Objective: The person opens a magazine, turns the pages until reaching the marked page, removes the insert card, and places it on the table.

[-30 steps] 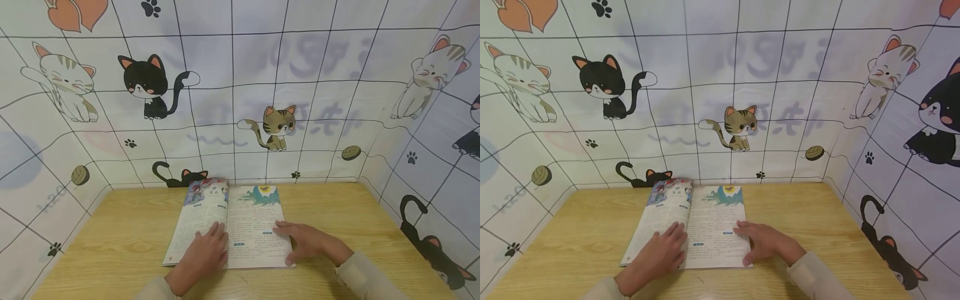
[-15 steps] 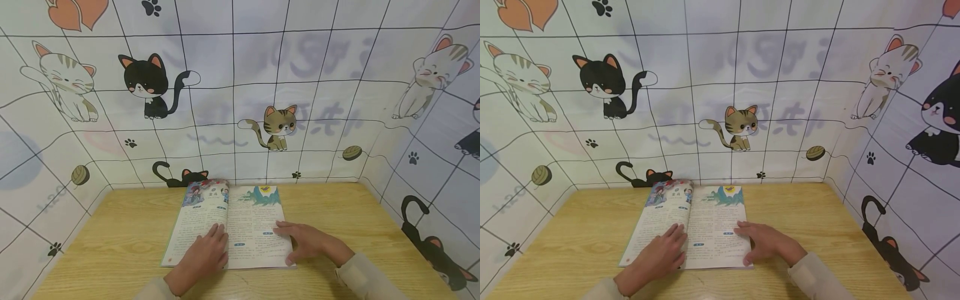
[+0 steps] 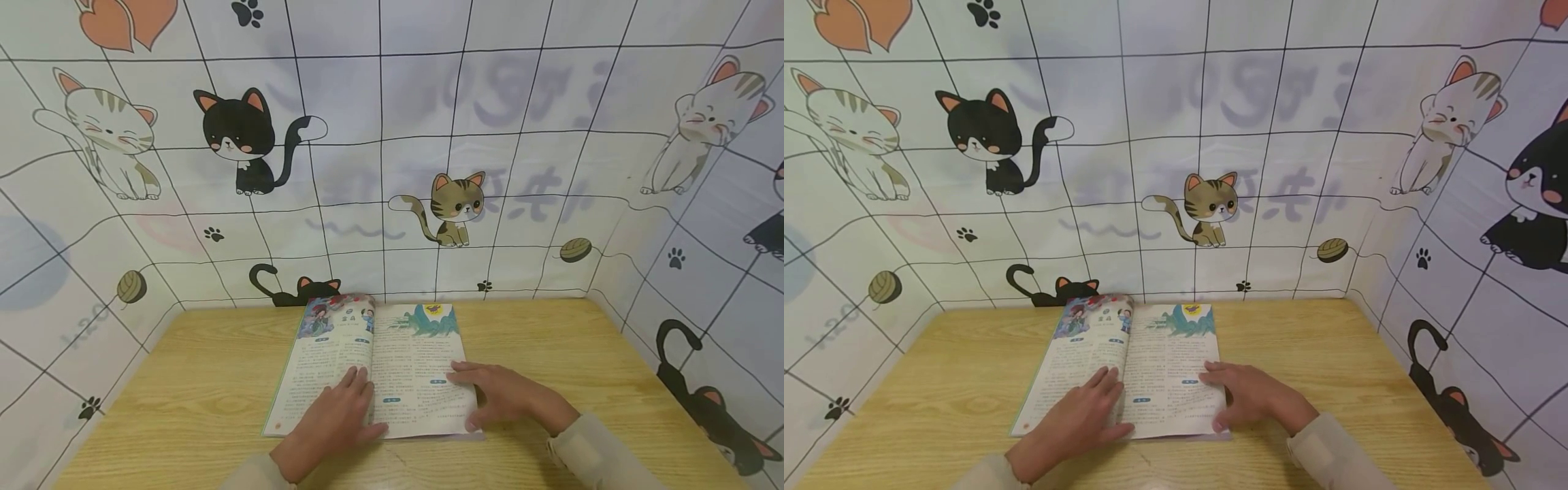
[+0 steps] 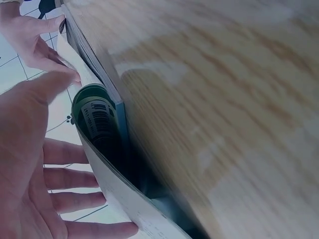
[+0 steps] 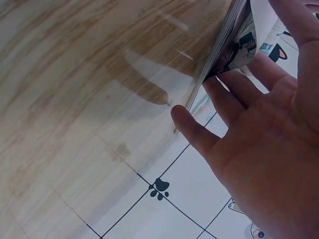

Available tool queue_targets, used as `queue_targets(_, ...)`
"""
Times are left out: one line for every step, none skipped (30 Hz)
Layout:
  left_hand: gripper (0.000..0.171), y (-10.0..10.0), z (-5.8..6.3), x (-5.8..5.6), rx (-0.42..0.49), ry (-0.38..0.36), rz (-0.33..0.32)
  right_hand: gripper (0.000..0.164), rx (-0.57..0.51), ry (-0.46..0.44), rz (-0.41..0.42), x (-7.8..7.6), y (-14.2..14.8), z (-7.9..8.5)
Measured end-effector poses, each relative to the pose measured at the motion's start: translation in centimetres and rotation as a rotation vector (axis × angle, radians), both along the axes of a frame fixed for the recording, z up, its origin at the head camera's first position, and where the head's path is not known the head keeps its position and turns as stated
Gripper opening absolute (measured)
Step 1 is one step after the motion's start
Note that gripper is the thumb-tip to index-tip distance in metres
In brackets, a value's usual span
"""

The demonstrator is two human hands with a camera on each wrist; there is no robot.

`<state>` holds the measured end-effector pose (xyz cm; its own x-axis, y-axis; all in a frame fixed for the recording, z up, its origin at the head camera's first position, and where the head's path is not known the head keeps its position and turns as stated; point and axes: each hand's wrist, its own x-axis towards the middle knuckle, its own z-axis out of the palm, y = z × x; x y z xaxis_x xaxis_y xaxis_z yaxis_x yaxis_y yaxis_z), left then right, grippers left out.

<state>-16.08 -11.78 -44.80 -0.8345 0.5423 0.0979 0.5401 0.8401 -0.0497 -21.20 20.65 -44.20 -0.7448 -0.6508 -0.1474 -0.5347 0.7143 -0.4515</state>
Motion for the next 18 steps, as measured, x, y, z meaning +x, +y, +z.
queue_targets(0.074,0.04,-0.03,-0.02,0.000,-0.004,0.000,0.081,-0.002,0.003,-0.004,-0.01,-0.02,-0.01)
queue_targets(0.079,0.08,-0.04,-0.03,-0.002,-0.008,0.001,0.080,-0.005,0.005,-0.006,-0.02,-0.05,-0.03)
queue_targets(0.083,0.10,-0.06,-0.05,-0.004,-0.012,0.001,0.079,-0.010,0.010,-0.006,-0.04,-0.07,-0.07)
queue_targets(0.087,0.12,-0.07,-0.06,-0.006,-0.015,0.000,0.078,-0.013,0.014,-0.008,-0.07,-0.11,-0.09)
queue_targets(0.089,0.12,-0.09,-0.08,-0.010,-0.014,-0.003,0.077,-0.016,0.019,-0.009,-0.09,-0.14,-0.12)
queue_targets(0.092,0.12,-0.09,-0.09,-0.013,-0.015,-0.005,0.076,-0.018,0.024,-0.009,-0.11,-0.18,-0.13)
queue_targets(0.094,0.12,-0.10,-0.09,-0.017,-0.016,-0.007,0.075,-0.021,0.027,-0.009,-0.15,-0.22,-0.15)
queue_targets(0.096,0.11,-0.10,-0.08,-0.021,-0.017,-0.007,0.074,-0.020,0.031,-0.012,-0.19,-0.26,-0.16)
queue_targets(0.097,0.12,-0.11,-0.06,-0.025,-0.020,-0.007,0.073,-0.017,0.033,-0.014,-0.22,-0.31,-0.17)
queue_targets(0.097,0.12,-0.10,-0.04,-0.029,-0.021,-0.008,0.072,-0.016,0.033,-0.016,-0.25,-0.37,-0.15)
queue_targets(0.097,0.12,-0.07,-0.03,-0.032,-0.023,-0.009,0.071,-0.016,0.033,-0.019,-0.29,-0.41,-0.14)
queue_targets(0.097,0.12,-0.08,-0.01,-0.034,-0.023,-0.010,0.070,-0.018,0.033,-0.020,-0.33,-0.47,-0.11)
queue_targets(0.096,0.12,-0.09,0.00,-0.034,-0.022,-0.011,0.070,-0.023,0.033,-0.022,-0.38,-0.51,-0.11)
queue_targets(0.095,0.11,-0.11,0.01,-0.034,-0.020,-0.013,0.070,-0.027,0.038,-0.021,-0.44,-0.54,-0.13)
queue_targets(0.094,0.10,-0.13,0.01,-0.034,-0.015,-0.015,0.070,-0.037,0.045,-0.020,-0.46,-0.56,-0.14)
queue_targets(0.094,0.09,-0.16,0.01,-0.033,-0.013,-0.017,0.071,-0.051,0.062,-0.017,-0.49,-0.58,-0.19)
queue_targets(0.093,0.09,-0.17,0.00,-0.032,-0.011,-0.018,0.072,-0.061,0.080,-0.018,-0.53,-0.62,-0.24)
queue_targets(0.092,0.09,-0.23,0.01,-0.030,-0.010,-0.018,0.074,-0.072,0.104,-0.016,-0.57,-0.67,-0.29)
